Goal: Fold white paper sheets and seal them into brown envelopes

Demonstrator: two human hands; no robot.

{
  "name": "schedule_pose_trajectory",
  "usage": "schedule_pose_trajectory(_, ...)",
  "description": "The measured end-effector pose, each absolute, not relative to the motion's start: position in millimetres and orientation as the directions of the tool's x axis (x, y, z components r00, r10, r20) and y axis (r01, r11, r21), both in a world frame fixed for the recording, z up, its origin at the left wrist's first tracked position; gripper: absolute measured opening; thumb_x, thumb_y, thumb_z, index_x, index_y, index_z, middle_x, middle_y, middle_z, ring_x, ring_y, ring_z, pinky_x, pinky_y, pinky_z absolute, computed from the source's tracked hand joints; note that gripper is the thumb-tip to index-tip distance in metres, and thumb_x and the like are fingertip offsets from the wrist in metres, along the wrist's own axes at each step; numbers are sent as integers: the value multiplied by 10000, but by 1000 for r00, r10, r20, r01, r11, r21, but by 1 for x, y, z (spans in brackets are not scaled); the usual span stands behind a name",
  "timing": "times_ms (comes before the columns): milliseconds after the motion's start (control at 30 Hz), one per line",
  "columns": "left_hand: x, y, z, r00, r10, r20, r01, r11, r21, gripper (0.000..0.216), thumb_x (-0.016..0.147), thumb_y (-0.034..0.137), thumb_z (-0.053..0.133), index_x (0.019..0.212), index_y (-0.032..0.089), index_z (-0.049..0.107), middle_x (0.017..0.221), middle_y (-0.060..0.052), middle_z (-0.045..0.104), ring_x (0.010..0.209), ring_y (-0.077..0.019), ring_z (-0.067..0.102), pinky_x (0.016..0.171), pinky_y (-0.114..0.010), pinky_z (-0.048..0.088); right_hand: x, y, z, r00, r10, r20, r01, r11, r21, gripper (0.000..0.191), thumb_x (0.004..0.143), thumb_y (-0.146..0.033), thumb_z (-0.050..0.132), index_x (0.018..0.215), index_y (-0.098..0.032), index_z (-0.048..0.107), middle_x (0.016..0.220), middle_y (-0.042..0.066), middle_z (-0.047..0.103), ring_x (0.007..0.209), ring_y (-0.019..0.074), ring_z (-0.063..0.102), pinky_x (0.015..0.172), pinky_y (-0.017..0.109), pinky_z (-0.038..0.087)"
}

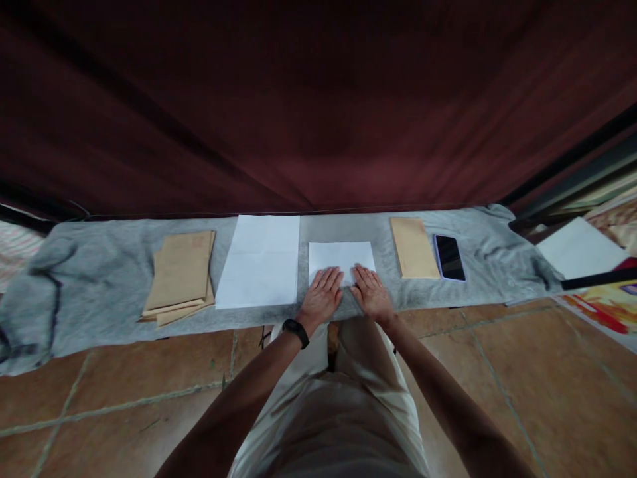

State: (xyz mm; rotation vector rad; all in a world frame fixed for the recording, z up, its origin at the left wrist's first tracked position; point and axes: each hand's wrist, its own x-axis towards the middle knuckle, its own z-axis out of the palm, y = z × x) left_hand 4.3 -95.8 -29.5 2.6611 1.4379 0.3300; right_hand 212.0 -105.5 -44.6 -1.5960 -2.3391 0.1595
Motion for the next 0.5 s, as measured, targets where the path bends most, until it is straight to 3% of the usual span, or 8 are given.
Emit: schedule_pose_trajectory(500,-14,-114,-26,526,842,123,826,-540,162,628,1021,440,406,1541,92,351,1626,-146,336,1538,-250,229,1270,-459,229,248,-123,-46,-261,946,191,929,300,-219,652,1055,-451,331,1586,-77,275,1609,188,350,1507,302,307,1219,508,276)
